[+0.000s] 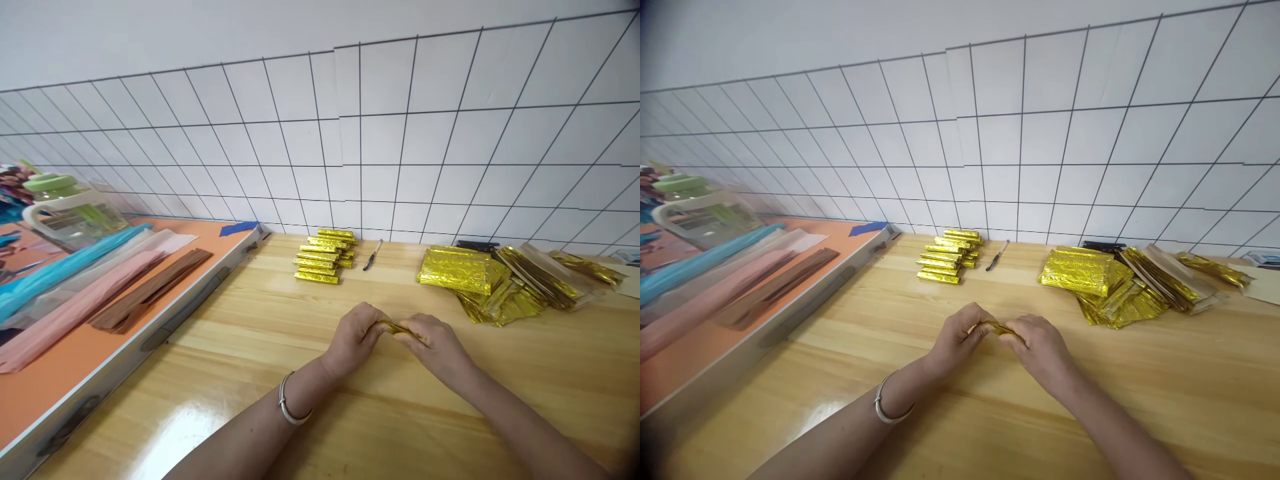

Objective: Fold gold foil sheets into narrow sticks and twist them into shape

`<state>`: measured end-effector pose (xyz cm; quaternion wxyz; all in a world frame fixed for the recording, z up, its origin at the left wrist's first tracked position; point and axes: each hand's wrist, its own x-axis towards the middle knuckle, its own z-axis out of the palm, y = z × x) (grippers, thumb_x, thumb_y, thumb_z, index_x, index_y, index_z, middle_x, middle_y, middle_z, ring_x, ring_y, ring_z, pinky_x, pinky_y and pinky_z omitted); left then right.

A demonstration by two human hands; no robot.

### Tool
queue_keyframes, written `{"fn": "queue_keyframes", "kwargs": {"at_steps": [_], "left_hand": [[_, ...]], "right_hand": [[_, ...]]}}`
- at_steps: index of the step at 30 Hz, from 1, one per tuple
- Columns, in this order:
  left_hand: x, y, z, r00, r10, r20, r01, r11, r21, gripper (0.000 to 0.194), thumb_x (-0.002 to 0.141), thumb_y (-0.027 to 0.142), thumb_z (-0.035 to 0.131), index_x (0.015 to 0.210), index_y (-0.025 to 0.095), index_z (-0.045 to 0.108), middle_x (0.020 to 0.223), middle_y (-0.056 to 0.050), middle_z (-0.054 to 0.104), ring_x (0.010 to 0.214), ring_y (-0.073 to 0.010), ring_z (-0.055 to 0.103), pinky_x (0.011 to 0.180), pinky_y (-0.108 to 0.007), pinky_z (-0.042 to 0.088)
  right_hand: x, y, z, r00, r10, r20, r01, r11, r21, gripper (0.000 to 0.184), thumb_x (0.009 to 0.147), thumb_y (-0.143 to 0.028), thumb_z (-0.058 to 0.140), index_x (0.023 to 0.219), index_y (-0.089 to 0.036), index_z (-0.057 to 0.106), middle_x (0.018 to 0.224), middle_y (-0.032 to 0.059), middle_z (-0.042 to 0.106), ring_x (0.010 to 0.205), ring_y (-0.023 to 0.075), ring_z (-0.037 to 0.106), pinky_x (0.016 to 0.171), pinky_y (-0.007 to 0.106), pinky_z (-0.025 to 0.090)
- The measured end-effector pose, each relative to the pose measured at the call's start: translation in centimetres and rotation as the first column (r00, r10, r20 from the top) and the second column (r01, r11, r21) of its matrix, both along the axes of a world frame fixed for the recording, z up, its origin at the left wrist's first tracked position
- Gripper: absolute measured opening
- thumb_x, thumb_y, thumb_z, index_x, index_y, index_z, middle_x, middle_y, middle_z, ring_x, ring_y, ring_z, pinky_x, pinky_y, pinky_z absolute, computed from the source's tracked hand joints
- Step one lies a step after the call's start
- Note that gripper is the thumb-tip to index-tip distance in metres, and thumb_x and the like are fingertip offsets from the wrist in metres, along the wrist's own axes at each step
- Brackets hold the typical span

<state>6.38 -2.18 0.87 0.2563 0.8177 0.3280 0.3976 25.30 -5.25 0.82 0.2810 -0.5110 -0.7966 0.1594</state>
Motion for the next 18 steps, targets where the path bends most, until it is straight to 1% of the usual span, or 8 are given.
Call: {"fn": "queue_keyframes", "kwargs": {"at_steps": [3, 5, 8, 12, 15, 18], "left_hand": [[0.3, -0.2, 0.2, 0.998, -0.055, -0.034, 0.057, 0.997, 0.054, 0.023, 0.091, 0.028, 0.043, 0.081, 0.016, 0.060, 0.073, -0.004, 0.059, 0.072, -0.0152, 0.052, 0.064, -0.025, 0.040], [0.2, -0.1, 0.5, 0.998, -0.055, -0.044, 0.057, 0.997, 0.054, 0.021, 0.091, 0.026, 0.044, 0.081, 0.016, 0.059, 0.074, -0.004, 0.059, 0.072, -0.0151, 0.052, 0.064, -0.025, 0.040], [-0.1, 0.2, 1.0, 0.999, -0.026, -0.043, 0.028, 0.998, 0.049, 0.019, 0.091, 0.025, 0.045, 0.082, 0.017, 0.059, 0.074, -0.003, 0.059, 0.071, -0.0144, 0.052, 0.064, -0.025, 0.040], [-0.8, 0.7, 1.2, 0.999, 0.010, -0.032, -0.008, 0.999, 0.046, 0.019, 0.091, 0.027, 0.045, 0.082, 0.017, 0.058, 0.073, -0.003, 0.058, 0.071, -0.0141, 0.052, 0.064, -0.024, 0.040], [-1.3, 1.0, 1.1, 0.998, 0.070, 0.001, -0.070, 0.997, 0.022, 0.019, 0.091, 0.028, 0.046, 0.082, 0.017, 0.058, 0.074, -0.003, 0.058, 0.071, -0.0143, 0.052, 0.065, -0.024, 0.040], [-1.8, 1.5, 0.9, 0.993, 0.112, 0.040, -0.110, 0.993, -0.032, 0.020, 0.090, 0.030, 0.047, 0.081, 0.016, 0.059, 0.073, -0.002, 0.057, 0.071, -0.0139, 0.052, 0.066, -0.024, 0.039]], "right_hand": [[-0.8, -0.2, 0.5, 0.999, 0.006, -0.053, -0.014, 0.989, -0.148, 0.020, 0.085, -0.028, 0.049, 0.068, -0.020, 0.057, 0.063, -0.0024, 0.057, 0.062, 0.0139, 0.052, 0.054, 0.023, 0.035], [-1.0, -0.3, 1.0, 0.995, 0.003, -0.103, -0.025, 0.976, -0.214, 0.026, 0.086, -0.032, 0.047, 0.064, -0.020, 0.053, 0.057, -0.0042, 0.050, 0.056, 0.0122, 0.048, 0.049, 0.022, 0.031], [-0.8, -0.4, 1.6, 0.984, -0.020, -0.176, -0.036, 0.950, -0.309, 0.030, 0.086, -0.039, 0.045, 0.064, -0.019, 0.052, 0.055, -0.0047, 0.044, 0.053, 0.0112, 0.043, 0.048, 0.022, 0.028], [0.1, -0.3, 1.8, 0.984, -0.036, -0.173, -0.028, 0.936, -0.351, 0.034, 0.085, -0.045, 0.045, 0.064, -0.019, 0.052, 0.055, -0.0052, 0.040, 0.053, 0.0108, 0.039, 0.048, 0.022, 0.026], [0.8, -0.1, 1.6, 0.983, -0.060, -0.175, -0.009, 0.930, -0.366, 0.035, 0.084, -0.047, 0.046, 0.064, -0.019, 0.052, 0.055, -0.0054, 0.041, 0.053, 0.0109, 0.040, 0.048, 0.022, 0.026], [1.3, 0.0, 1.6, 0.988, -0.082, -0.130, 0.036, 0.944, -0.327, 0.035, 0.083, -0.046, 0.047, 0.061, -0.020, 0.049, 0.054, -0.0054, 0.041, 0.051, 0.0106, 0.039, 0.047, 0.022, 0.025]]}}
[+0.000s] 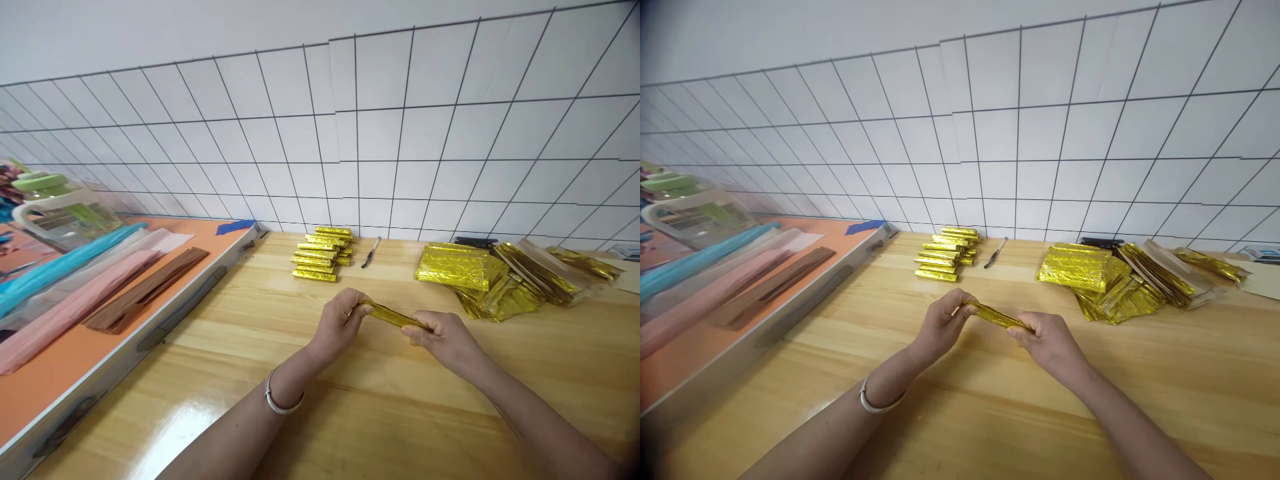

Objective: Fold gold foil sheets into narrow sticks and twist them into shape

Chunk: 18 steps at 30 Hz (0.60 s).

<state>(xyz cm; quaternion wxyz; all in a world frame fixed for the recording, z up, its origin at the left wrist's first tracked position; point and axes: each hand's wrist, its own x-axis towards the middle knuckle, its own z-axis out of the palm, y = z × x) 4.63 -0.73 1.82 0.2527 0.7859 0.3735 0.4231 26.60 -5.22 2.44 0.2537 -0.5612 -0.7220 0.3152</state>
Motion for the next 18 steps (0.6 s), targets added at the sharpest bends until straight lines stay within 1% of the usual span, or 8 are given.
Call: {"fn": "queue_keyframes", "kwargs": {"at_steps": [3, 5, 6, 9, 10, 12, 15, 18], "left_hand": [[0.1, 0.4, -0.6, 0.994, -0.030, 0.101, 0.043, 0.990, -0.131, 0.021, 0.088, 0.033, 0.050, 0.080, 0.016, 0.059, 0.072, -0.001, 0.056, 0.070, -0.0131, 0.050, 0.066, -0.024, 0.039], [0.6, 0.4, -1.1, 0.964, -0.035, 0.264, 0.111, 0.954, -0.279, 0.021, 0.085, 0.036, 0.055, 0.079, 0.015, 0.059, 0.072, -0.001, 0.056, 0.070, -0.0125, 0.050, 0.066, -0.023, 0.039], [0.9, 0.3, -1.5, 0.930, -0.020, 0.368, 0.159, 0.923, -0.351, 0.022, 0.082, 0.037, 0.059, 0.079, 0.015, 0.059, 0.073, 0.000, 0.056, 0.069, -0.0121, 0.050, 0.066, -0.023, 0.040], [2.3, -0.4, -2.3, 0.764, 0.097, 0.638, 0.306, 0.816, -0.491, 0.026, 0.071, 0.035, 0.071, 0.082, 0.016, 0.057, 0.074, 0.001, 0.056, 0.066, -0.0096, 0.049, 0.064, -0.022, 0.040], [2.8, -0.7, -2.4, 0.724, 0.133, 0.677, 0.342, 0.783, -0.519, 0.027, 0.069, 0.034, 0.073, 0.082, 0.016, 0.058, 0.073, 0.002, 0.056, 0.064, -0.0086, 0.048, 0.062, -0.021, 0.039], [3.5, -1.2, -2.6, 0.697, 0.163, 0.699, 0.385, 0.737, -0.556, 0.027, 0.068, 0.033, 0.074, 0.080, 0.015, 0.059, 0.070, 0.002, 0.056, 0.060, -0.0075, 0.047, 0.060, -0.020, 0.038], [3.7, -1.4, -2.7, 0.685, 0.148, 0.713, 0.407, 0.734, -0.544, 0.027, 0.065, 0.033, 0.076, 0.076, 0.014, 0.060, 0.069, 0.002, 0.057, 0.061, -0.0083, 0.048, 0.061, -0.022, 0.039], [3.1, -0.8, -2.6, 0.680, 0.135, 0.721, 0.414, 0.740, -0.530, 0.027, 0.066, 0.033, 0.075, 0.077, 0.014, 0.061, 0.070, 0.001, 0.058, 0.063, -0.0093, 0.049, 0.063, -0.023, 0.040]], "right_hand": [[0.1, 0.0, 0.1, 0.998, -0.004, 0.057, 0.000, 0.997, 0.080, 0.036, 0.084, -0.044, 0.046, 0.058, -0.020, 0.045, 0.053, -0.0051, 0.040, 0.051, 0.0107, 0.040, 0.046, 0.022, 0.025], [0.1, 0.0, 0.0, 0.998, -0.015, 0.065, 0.009, 0.995, 0.101, 0.035, 0.084, -0.043, 0.046, 0.057, -0.020, 0.045, 0.053, -0.0047, 0.042, 0.051, 0.0110, 0.041, 0.047, 0.022, 0.026], [0.0, 0.0, -0.1, 0.998, -0.025, 0.057, 0.020, 0.995, 0.098, 0.035, 0.084, -0.042, 0.046, 0.057, -0.020, 0.045, 0.053, -0.0047, 0.042, 0.051, 0.0111, 0.041, 0.047, 0.022, 0.026], [-0.3, 0.0, -0.7, 0.999, -0.052, -0.013, 0.052, 0.997, 0.062, 0.033, 0.084, -0.043, 0.046, 0.060, -0.020, 0.045, 0.053, -0.0050, 0.043, 0.051, 0.0108, 0.041, 0.047, 0.022, 0.027], [-0.4, 0.0, -0.9, 0.998, -0.056, -0.042, 0.058, 0.997, 0.050, 0.033, 0.084, -0.043, 0.046, 0.061, -0.020, 0.045, 0.053, -0.0051, 0.043, 0.051, 0.0107, 0.040, 0.047, 0.022, 0.027], [-0.8, 0.0, -1.2, 0.994, -0.056, -0.098, 0.059, 0.998, 0.028, 0.032, 0.083, -0.044, 0.047, 0.062, -0.020, 0.046, 0.054, -0.0051, 0.043, 0.051, 0.0107, 0.040, 0.047, 0.022, 0.028], [-1.2, -0.1, -1.5, 0.988, -0.040, -0.151, 0.040, 0.999, -0.008, 0.033, 0.083, -0.046, 0.047, 0.062, -0.020, 0.047, 0.054, -0.0051, 0.043, 0.051, 0.0107, 0.040, 0.046, 0.022, 0.027], [-1.3, -0.2, -1.4, 0.985, -0.032, -0.171, 0.025, 0.999, -0.042, 0.034, 0.083, -0.047, 0.047, 0.063, -0.020, 0.047, 0.055, -0.0052, 0.043, 0.051, 0.0108, 0.040, 0.047, 0.022, 0.027]]}}
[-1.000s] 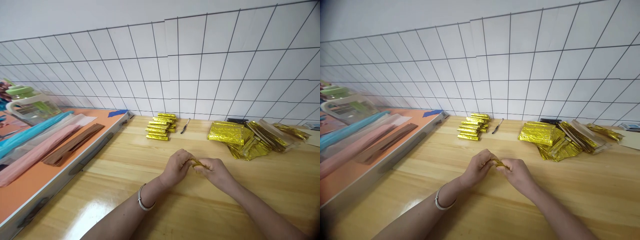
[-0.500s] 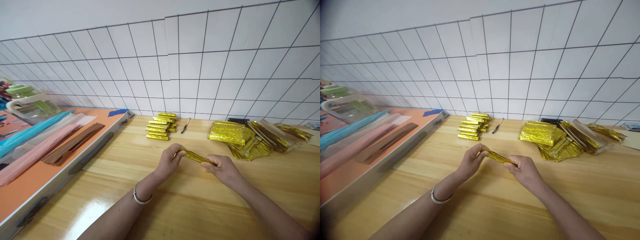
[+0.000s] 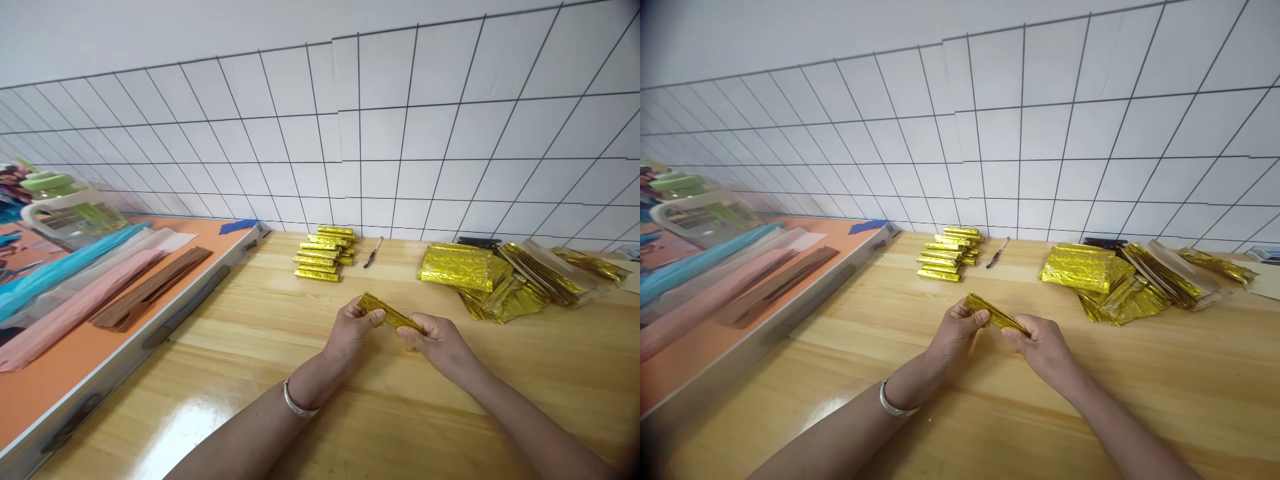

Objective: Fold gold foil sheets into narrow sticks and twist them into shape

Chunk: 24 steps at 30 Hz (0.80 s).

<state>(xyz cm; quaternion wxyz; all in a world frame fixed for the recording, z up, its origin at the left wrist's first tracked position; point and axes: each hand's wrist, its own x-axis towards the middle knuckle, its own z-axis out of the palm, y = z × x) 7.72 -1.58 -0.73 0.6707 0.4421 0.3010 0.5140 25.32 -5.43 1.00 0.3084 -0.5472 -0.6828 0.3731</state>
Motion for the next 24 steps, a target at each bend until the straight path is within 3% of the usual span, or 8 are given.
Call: {"fn": "queue_keyframes", "kwargs": {"at_steps": [5, 13, 18, 24], "left_hand": [[-1.2, 0.9, 0.3, 0.997, 0.074, 0.002, -0.074, 0.997, 0.016, 0.025, 0.069, 0.032, 0.073, 0.072, 0.014, 0.057, 0.066, 0.002, 0.055, 0.062, -0.0083, 0.048, 0.063, -0.022, 0.038], [-1.4, 1.2, -0.3, 0.996, 0.032, -0.079, -0.032, 0.999, -0.006, 0.032, 0.067, 0.038, 0.073, 0.071, 0.015, 0.052, 0.066, 0.002, 0.054, 0.064, -0.0096, 0.049, 0.064, -0.023, 0.038], [-0.7, 0.1, -0.4, 0.993, -0.096, -0.074, 0.090, 0.992, -0.087, 0.032, 0.067, 0.036, 0.073, 0.073, 0.016, 0.049, 0.063, 0.005, 0.049, 0.055, -0.0064, 0.041, 0.055, -0.019, 0.031], [-0.3, -0.5, -0.4, 0.973, -0.217, -0.079, 0.214, 0.976, -0.033, 0.035, 0.068, 0.035, 0.073, 0.068, 0.016, 0.044, 0.060, 0.006, 0.046, 0.057, -0.0068, 0.039, 0.055, -0.019, 0.027]], "right_hand": [[0.3, 0.0, 0.1, 1.000, 0.014, -0.004, -0.014, 1.000, -0.013, 0.035, 0.083, -0.046, 0.047, 0.061, -0.019, 0.047, 0.055, -0.0050, 0.043, 0.052, 0.0106, 0.040, 0.048, 0.022, 0.028], [1.5, 0.6, -0.1, 0.994, -0.065, -0.082, 0.063, 0.997, -0.033, 0.030, 0.081, -0.048, 0.052, 0.075, -0.018, 0.057, 0.062, -0.0027, 0.053, 0.060, 0.0133, 0.049, 0.053, 0.024, 0.036], [2.5, 1.0, 0.6, 0.972, -0.172, -0.158, 0.181, 0.982, 0.049, 0.032, 0.082, -0.047, 0.052, 0.065, -0.019, 0.053, 0.062, -0.0035, 0.049, 0.060, 0.0122, 0.045, 0.055, 0.024, 0.035], [2.8, 0.8, 1.1, 0.966, -0.214, -0.143, 0.234, 0.961, 0.145, 0.037, 0.088, -0.047, 0.044, 0.063, -0.021, 0.050, 0.062, -0.0026, 0.046, 0.062, 0.0136, 0.043, 0.059, 0.026, 0.033]]}}
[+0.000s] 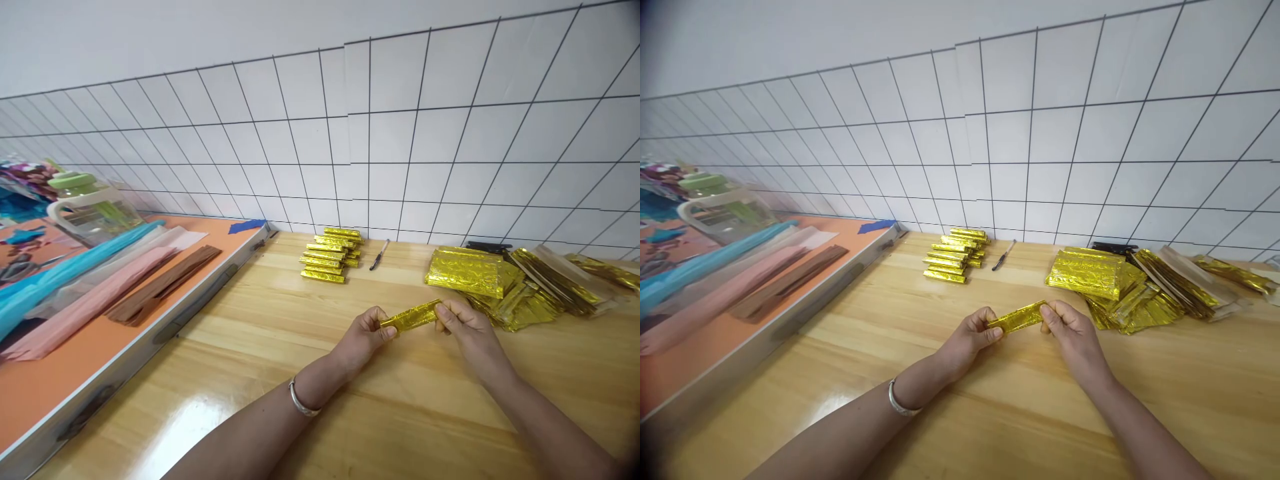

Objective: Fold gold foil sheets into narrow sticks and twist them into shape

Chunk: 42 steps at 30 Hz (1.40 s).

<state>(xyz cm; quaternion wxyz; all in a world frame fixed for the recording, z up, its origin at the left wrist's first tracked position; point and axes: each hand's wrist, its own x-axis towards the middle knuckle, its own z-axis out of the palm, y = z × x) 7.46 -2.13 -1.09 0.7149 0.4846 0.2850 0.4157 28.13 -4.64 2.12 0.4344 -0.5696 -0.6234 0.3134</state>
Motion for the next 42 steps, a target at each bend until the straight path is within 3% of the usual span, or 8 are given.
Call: {"fn": "queue_keyframes", "kwargs": {"at_steps": [7, 13, 18, 21, 27, 32, 37, 42], "left_hand": [[0.2, -0.1, -0.3, 0.998, -0.058, -0.030, 0.059, 0.997, 0.058, 0.034, 0.069, 0.038, 0.071, 0.071, 0.016, 0.046, 0.065, 0.002, 0.054, 0.059, -0.0092, 0.045, 0.058, -0.021, 0.030], [-0.2, 0.2, -0.4, 0.982, -0.096, -0.160, 0.116, 0.985, 0.124, 0.032, 0.070, 0.038, 0.071, 0.081, 0.014, 0.053, 0.071, 0.002, 0.052, 0.064, -0.0090, 0.043, 0.059, -0.020, 0.030], [0.1, 0.2, 0.1, 0.977, -0.102, -0.187, 0.128, 0.983, 0.132, 0.030, 0.072, 0.038, 0.069, 0.080, 0.013, 0.055, 0.069, 0.003, 0.047, 0.061, -0.0077, 0.037, 0.057, -0.020, 0.027], [0.5, -0.2, 0.2, 0.984, -0.057, -0.170, 0.075, 0.992, 0.101, 0.031, 0.070, 0.039, 0.069, 0.072, 0.013, 0.053, 0.064, 0.004, 0.045, 0.058, -0.0071, 0.035, 0.055, -0.020, 0.025], [1.5, -1.4, 0.2, 0.996, 0.073, -0.044, -0.069, 0.994, 0.084, 0.033, 0.070, 0.037, 0.070, 0.065, 0.015, 0.046, 0.058, 0.005, 0.043, 0.056, -0.0072, 0.035, 0.055, -0.020, 0.026], [1.8, -2.0, 0.2, 0.999, 0.036, 0.005, -0.037, 0.997, 0.072, 0.033, 0.072, 0.039, 0.069, 0.066, 0.015, 0.046, 0.059, 0.005, 0.045, 0.057, -0.0073, 0.037, 0.057, -0.020, 0.029], [1.6, -2.0, 0.4, 0.994, -0.005, -0.111, 0.016, 0.995, 0.097, 0.032, 0.076, 0.042, 0.064, 0.070, 0.014, 0.049, 0.066, 0.002, 0.049, 0.062, -0.0091, 0.040, 0.059, -0.021, 0.031], [1.3, -1.8, 0.1, 0.963, -0.051, -0.265, 0.096, 0.982, 0.160, 0.033, 0.077, 0.044, 0.061, 0.067, 0.014, 0.048, 0.060, 0.005, 0.042, 0.058, -0.0084, 0.034, 0.055, -0.021, 0.026]], "right_hand": [[-0.2, -0.5, 0.8, 0.992, -0.085, 0.097, 0.077, 0.994, 0.080, 0.033, 0.088, -0.045, 0.044, 0.064, -0.022, 0.048, 0.060, -0.0026, 0.044, 0.059, 0.0146, 0.043, 0.056, 0.027, 0.032], [0.0, -0.3, 0.6, 0.973, -0.036, 0.228, 0.016, 0.996, 0.090, 0.032, 0.087, -0.045, 0.043, 0.066, -0.022, 0.048, 0.060, -0.0022, 0.045, 0.060, 0.0147, 0.045, 0.053, 0.026, 0.033], [-0.5, -0.6, 0.1, 0.971, 0.019, 0.239, -0.031, 0.998, 0.047, 0.029, 0.088, -0.045, 0.043, 0.075, -0.020, 0.054, 0.060, -0.0034, 0.043, 0.057, 0.0130, 0.041, 0.052, 0.026, 0.031], [-1.1, -0.8, 0.0, 0.985, 0.039, 0.168, -0.043, 0.999, 0.024, 0.029, 0.087, -0.044, 0.045, 0.074, -0.020, 0.054, 0.061, -0.0037, 0.041, 0.058, 0.0124, 0.039, 0.053, 0.025, 0.030], [-3.2, -1.4, -0.7, 0.967, 0.099, -0.236, -0.124, 0.988, -0.094, 0.027, 0.080, -0.044, 0.056, 0.084, -0.018, 0.055, 0.073, -0.0009, 0.053, 0.069, 0.0140, 0.048, 0.061, 0.025, 0.040], [-4.2, -2.2, -1.4, 0.970, 0.023, -0.241, -0.042, 0.996, -0.077, 0.028, 0.079, -0.044, 0.057, 0.074, -0.016, 0.056, 0.066, -0.0013, 0.051, 0.063, 0.0129, 0.045, 0.057, 0.025, 0.038], [-4.0, -2.1, -1.0, 0.944, 0.059, -0.324, -0.089, 0.993, -0.079, 0.025, 0.079, -0.042, 0.058, 0.078, -0.017, 0.055, 0.068, -0.0014, 0.052, 0.064, 0.0127, 0.046, 0.057, 0.024, 0.038], [-3.5, -1.9, -0.2, 0.947, 0.097, -0.306, -0.107, 0.994, -0.017, 0.026, 0.083, -0.039, 0.055, 0.069, -0.019, 0.046, 0.063, -0.0050, 0.040, 0.060, 0.0100, 0.039, 0.054, 0.022, 0.033]]}}
